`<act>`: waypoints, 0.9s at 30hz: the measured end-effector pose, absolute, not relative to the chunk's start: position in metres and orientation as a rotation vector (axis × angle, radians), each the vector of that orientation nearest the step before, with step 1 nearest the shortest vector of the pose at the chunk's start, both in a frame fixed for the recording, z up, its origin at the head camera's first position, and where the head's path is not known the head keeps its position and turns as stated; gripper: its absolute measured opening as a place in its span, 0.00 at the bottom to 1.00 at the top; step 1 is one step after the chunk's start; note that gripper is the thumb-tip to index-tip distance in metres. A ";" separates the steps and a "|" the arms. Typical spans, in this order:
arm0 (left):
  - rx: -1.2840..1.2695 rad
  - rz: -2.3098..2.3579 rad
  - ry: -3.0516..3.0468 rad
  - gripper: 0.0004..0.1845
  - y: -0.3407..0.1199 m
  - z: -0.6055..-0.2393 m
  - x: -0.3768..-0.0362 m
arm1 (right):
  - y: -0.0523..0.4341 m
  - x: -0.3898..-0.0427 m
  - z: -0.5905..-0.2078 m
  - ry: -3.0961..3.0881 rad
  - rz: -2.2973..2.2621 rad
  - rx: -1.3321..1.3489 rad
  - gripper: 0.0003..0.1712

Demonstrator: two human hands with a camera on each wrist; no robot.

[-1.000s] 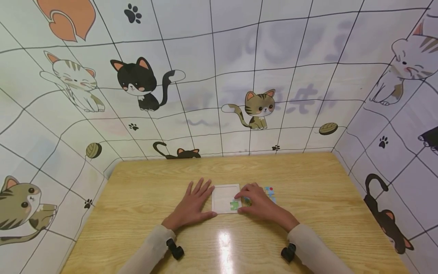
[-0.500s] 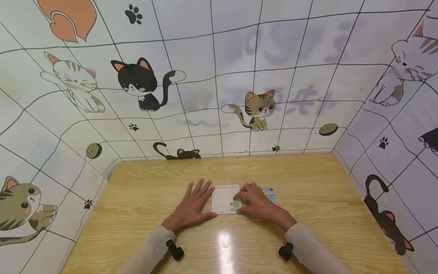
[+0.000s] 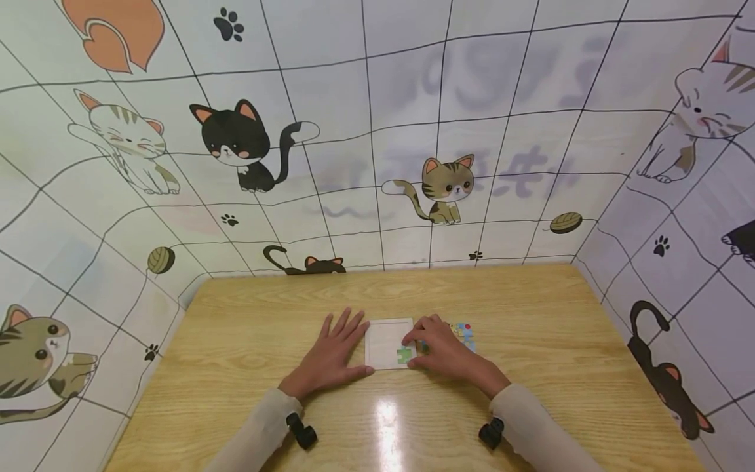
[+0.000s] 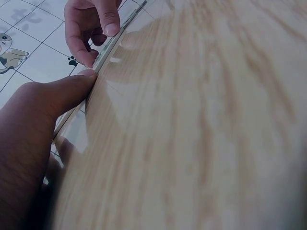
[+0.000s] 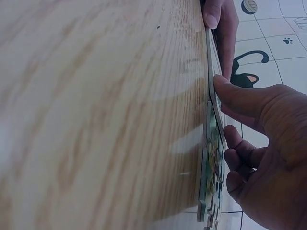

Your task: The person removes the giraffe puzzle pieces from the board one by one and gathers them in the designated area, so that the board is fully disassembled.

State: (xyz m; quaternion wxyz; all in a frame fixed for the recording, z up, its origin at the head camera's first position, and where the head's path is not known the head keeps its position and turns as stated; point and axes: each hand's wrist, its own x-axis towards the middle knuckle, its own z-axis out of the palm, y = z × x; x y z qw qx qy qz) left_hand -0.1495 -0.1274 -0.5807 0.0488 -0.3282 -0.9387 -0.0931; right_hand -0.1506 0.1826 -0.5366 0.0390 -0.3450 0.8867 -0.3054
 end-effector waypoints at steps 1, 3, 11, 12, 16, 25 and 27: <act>-1.000 -0.283 -2.862 0.53 -0.127 -0.581 -0.149 | 0.182 -0.150 -0.537 2.717 -0.940 -1.055 0.21; -0.999 -0.282 -2.865 0.53 -0.128 -0.580 -0.149 | 0.182 -0.150 -0.537 2.715 -0.947 -1.054 0.21; -0.997 -0.291 -2.868 0.53 -0.127 -0.581 -0.148 | 0.180 -0.148 -0.538 2.712 -0.974 -1.039 0.23; -0.997 -0.290 -2.868 0.53 -0.127 -0.581 -0.148 | 0.180 -0.148 -0.538 2.712 -0.977 -1.040 0.23; -0.993 -0.286 -2.870 0.53 -0.127 -0.581 -0.148 | 0.180 -0.146 -0.537 2.705 -0.999 -1.041 0.21; -0.986 -0.288 -2.883 0.54 -0.128 -0.584 -0.150 | 0.180 -0.144 -0.536 2.567 -1.163 -0.967 0.18; -0.987 -0.290 -2.880 0.54 -0.128 -0.585 -0.151 | 0.180 -0.144 -0.536 2.563 -1.174 -0.956 0.17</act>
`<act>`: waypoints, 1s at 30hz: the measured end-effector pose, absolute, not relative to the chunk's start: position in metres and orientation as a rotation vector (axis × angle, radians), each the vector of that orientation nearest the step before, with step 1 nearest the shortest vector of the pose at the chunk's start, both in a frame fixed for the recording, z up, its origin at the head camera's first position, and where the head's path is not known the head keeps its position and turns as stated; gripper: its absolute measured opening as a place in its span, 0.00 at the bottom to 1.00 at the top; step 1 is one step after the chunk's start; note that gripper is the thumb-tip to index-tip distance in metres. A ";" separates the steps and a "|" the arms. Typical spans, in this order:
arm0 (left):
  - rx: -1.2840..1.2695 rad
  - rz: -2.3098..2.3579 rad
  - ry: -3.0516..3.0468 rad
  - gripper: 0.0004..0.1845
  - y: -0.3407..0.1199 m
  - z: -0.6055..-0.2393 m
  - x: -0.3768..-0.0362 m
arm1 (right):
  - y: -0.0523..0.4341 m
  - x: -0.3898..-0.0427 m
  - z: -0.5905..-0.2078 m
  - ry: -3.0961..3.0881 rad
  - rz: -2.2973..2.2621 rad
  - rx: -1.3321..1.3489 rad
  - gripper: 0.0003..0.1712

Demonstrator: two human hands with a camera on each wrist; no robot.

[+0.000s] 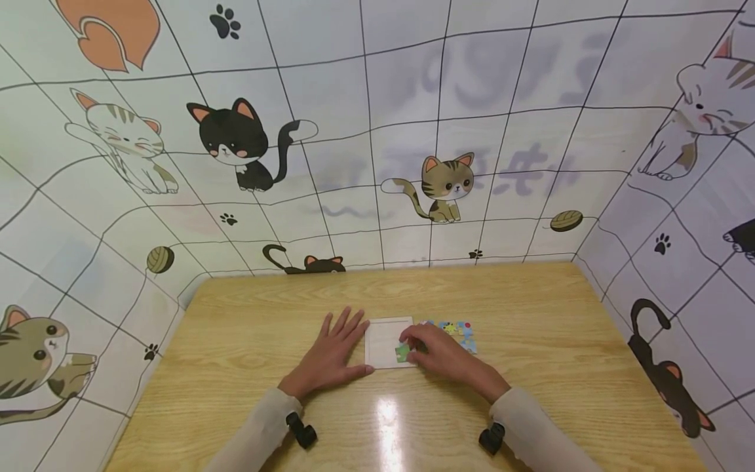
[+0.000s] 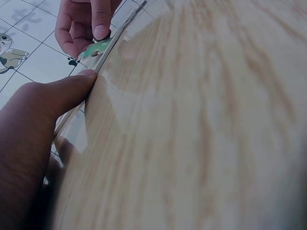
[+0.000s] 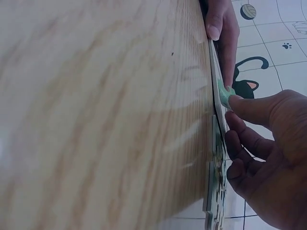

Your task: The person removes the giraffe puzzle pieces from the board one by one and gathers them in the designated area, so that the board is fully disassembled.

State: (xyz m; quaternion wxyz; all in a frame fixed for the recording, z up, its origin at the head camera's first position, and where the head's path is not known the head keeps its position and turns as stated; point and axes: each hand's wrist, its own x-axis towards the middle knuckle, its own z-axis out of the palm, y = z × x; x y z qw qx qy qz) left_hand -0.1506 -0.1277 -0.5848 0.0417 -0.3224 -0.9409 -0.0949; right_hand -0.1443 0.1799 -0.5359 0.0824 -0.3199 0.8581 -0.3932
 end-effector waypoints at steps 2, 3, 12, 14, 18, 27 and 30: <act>-0.986 -0.292 -2.878 0.54 -0.128 -0.585 -0.151 | 0.179 -0.144 -0.536 2.571 -1.179 -0.956 0.15; -0.985 -0.291 -2.879 0.54 -0.128 -0.585 -0.151 | 0.179 -0.143 -0.535 2.576 -1.184 -0.956 0.14; -0.997 -0.279 -2.869 0.54 -0.128 -0.582 -0.150 | 0.180 -0.139 -0.528 2.679 -1.301 -0.894 0.14; -1.001 -0.279 -2.864 0.53 -0.128 -0.581 -0.150 | 0.183 -0.138 -0.525 2.693 -1.339 -0.877 0.15; -1.004 -0.277 -2.861 0.54 -0.128 -0.582 -0.150 | 0.192 -0.136 -0.522 2.727 -1.386 -0.841 0.15; -0.999 -0.275 -2.868 0.54 -0.128 -0.583 -0.151 | 0.211 -0.132 -0.518 2.849 -1.375 -0.779 0.15; -0.997 -0.275 -2.870 0.54 -0.128 -0.584 -0.151 | 0.219 -0.131 -0.519 2.886 -1.361 -0.740 0.14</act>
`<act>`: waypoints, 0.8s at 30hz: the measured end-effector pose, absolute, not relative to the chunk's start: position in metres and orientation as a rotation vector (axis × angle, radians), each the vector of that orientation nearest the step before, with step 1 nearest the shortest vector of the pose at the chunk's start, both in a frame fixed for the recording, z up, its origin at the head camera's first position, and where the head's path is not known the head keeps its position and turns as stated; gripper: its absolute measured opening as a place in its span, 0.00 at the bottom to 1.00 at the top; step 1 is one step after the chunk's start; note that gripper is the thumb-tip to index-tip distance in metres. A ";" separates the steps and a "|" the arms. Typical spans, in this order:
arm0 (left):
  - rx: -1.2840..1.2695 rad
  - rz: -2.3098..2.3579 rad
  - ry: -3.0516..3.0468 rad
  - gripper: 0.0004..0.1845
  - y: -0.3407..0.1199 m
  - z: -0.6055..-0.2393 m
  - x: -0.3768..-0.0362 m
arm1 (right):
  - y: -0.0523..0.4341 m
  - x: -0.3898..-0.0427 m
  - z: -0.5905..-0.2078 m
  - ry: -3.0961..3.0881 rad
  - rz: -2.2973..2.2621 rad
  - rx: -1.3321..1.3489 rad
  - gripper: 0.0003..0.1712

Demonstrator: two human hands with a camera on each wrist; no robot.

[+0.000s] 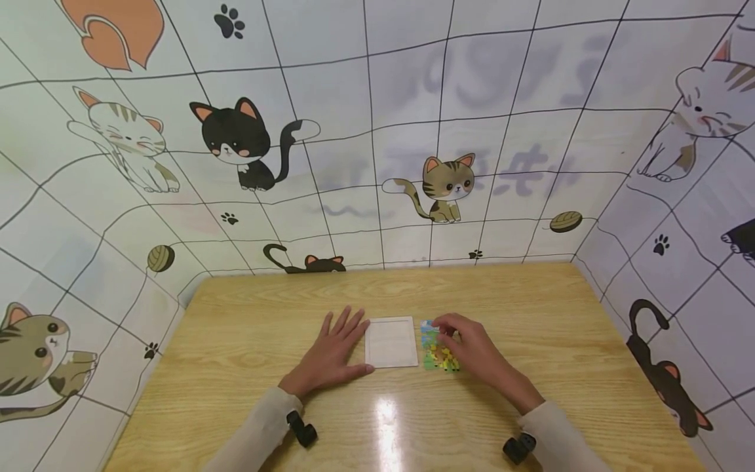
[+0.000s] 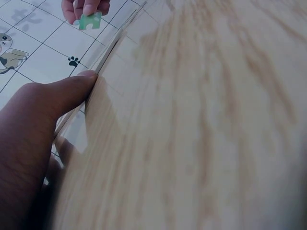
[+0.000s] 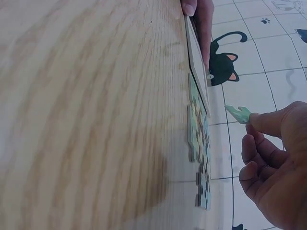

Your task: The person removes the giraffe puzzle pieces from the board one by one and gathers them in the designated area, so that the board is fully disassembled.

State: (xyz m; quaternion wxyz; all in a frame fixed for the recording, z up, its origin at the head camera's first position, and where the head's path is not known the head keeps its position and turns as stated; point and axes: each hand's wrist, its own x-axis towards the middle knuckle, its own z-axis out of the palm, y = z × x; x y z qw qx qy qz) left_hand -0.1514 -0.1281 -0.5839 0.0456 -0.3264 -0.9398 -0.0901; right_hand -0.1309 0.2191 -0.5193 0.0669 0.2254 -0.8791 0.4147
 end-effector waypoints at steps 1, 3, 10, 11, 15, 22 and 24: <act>-0.996 -0.275 -2.871 0.54 -0.128 -0.584 -0.151 | 0.222 -0.130 -0.520 -2.653 1.245 0.665 0.14; -0.997 -0.279 -2.873 0.54 -0.128 -0.584 -0.152 | 0.227 -0.129 -0.520 -2.656 1.226 0.643 0.15; -1.003 -0.308 -2.871 0.54 -0.128 -0.583 -0.151 | 0.243 -0.123 -0.522 -2.624 1.166 0.608 0.15; -1.002 -0.304 -2.874 0.54 -0.128 -0.583 -0.151 | 0.245 -0.122 -0.524 -2.618 1.164 0.609 0.15; -0.998 -0.296 -2.879 0.54 -0.128 -0.584 -0.151 | 0.254 -0.118 -0.527 -2.609 1.159 0.603 0.16; -1.001 -0.277 -2.875 0.54 -0.128 -0.585 -0.152 | 0.263 -0.112 -0.531 -2.601 1.151 0.609 0.16; -1.002 -0.276 -2.873 0.54 -0.128 -0.584 -0.152 | 0.265 -0.111 -0.532 -2.597 1.150 0.613 0.16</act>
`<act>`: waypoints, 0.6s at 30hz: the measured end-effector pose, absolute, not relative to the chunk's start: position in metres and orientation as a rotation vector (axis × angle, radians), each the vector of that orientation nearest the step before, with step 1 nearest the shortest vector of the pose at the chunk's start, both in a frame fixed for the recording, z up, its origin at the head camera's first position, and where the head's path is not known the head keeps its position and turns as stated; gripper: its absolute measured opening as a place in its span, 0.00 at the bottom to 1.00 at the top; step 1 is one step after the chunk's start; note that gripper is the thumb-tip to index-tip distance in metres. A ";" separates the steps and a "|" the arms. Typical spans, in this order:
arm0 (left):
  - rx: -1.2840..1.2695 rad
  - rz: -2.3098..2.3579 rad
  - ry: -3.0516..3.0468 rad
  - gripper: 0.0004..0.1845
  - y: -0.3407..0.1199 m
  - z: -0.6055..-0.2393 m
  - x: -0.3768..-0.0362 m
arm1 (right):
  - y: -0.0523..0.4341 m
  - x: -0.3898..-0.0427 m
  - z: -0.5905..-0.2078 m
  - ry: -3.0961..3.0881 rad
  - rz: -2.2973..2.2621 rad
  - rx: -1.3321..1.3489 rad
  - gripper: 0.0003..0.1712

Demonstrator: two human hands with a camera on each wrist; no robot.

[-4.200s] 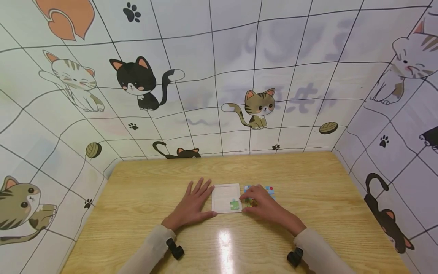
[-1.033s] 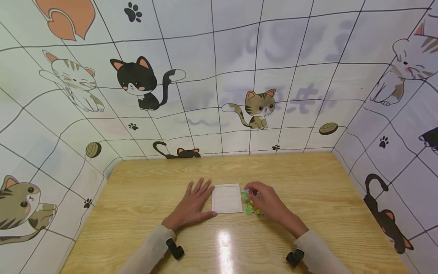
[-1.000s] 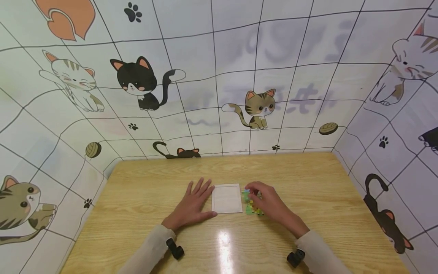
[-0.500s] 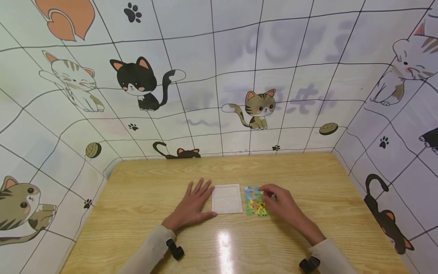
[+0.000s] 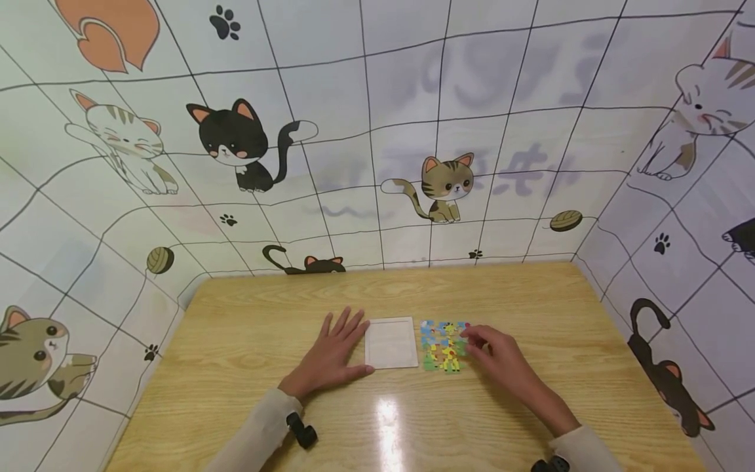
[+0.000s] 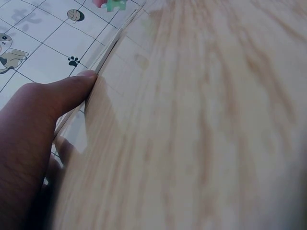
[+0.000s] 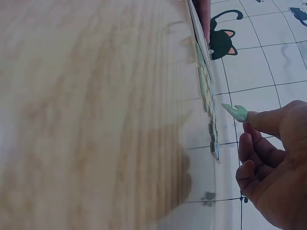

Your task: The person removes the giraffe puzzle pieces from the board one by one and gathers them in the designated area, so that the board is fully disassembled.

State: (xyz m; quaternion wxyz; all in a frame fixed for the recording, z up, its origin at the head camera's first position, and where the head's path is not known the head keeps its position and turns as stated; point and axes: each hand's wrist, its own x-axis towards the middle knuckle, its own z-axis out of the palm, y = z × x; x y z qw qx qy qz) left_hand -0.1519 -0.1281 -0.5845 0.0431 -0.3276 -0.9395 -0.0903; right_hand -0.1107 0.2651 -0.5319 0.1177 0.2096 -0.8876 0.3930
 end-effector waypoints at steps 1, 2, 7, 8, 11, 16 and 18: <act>-1.002 -0.278 -2.872 0.54 -0.128 -0.584 -0.152 | 0.266 -0.110 -0.532 -2.598 1.153 0.615 0.16; -1.001 -0.276 -2.873 0.54 -0.128 -0.585 -0.152 | 0.267 -0.109 -0.533 -2.597 1.158 0.616 0.16; -1.000 -0.275 -2.868 0.54 -0.128 -0.585 -0.152 | 0.272 -0.104 -0.535 -2.606 1.176 0.614 0.15; -0.999 -0.274 -2.867 0.54 -0.128 -0.585 -0.152 | 0.272 -0.103 -0.536 -2.606 1.176 0.614 0.15; -1.000 -0.279 -2.865 0.54 -0.128 -0.584 -0.152 | 0.275 -0.102 -0.538 -2.612 1.169 0.604 0.15; -0.999 -0.285 -2.869 0.54 -0.127 -0.584 -0.152 | 0.279 -0.099 -0.541 -2.627 1.165 0.601 0.16; -0.998 -0.287 -2.869 0.54 -0.128 -0.585 -0.152 | 0.280 -0.098 -0.542 -2.637 1.171 0.600 0.16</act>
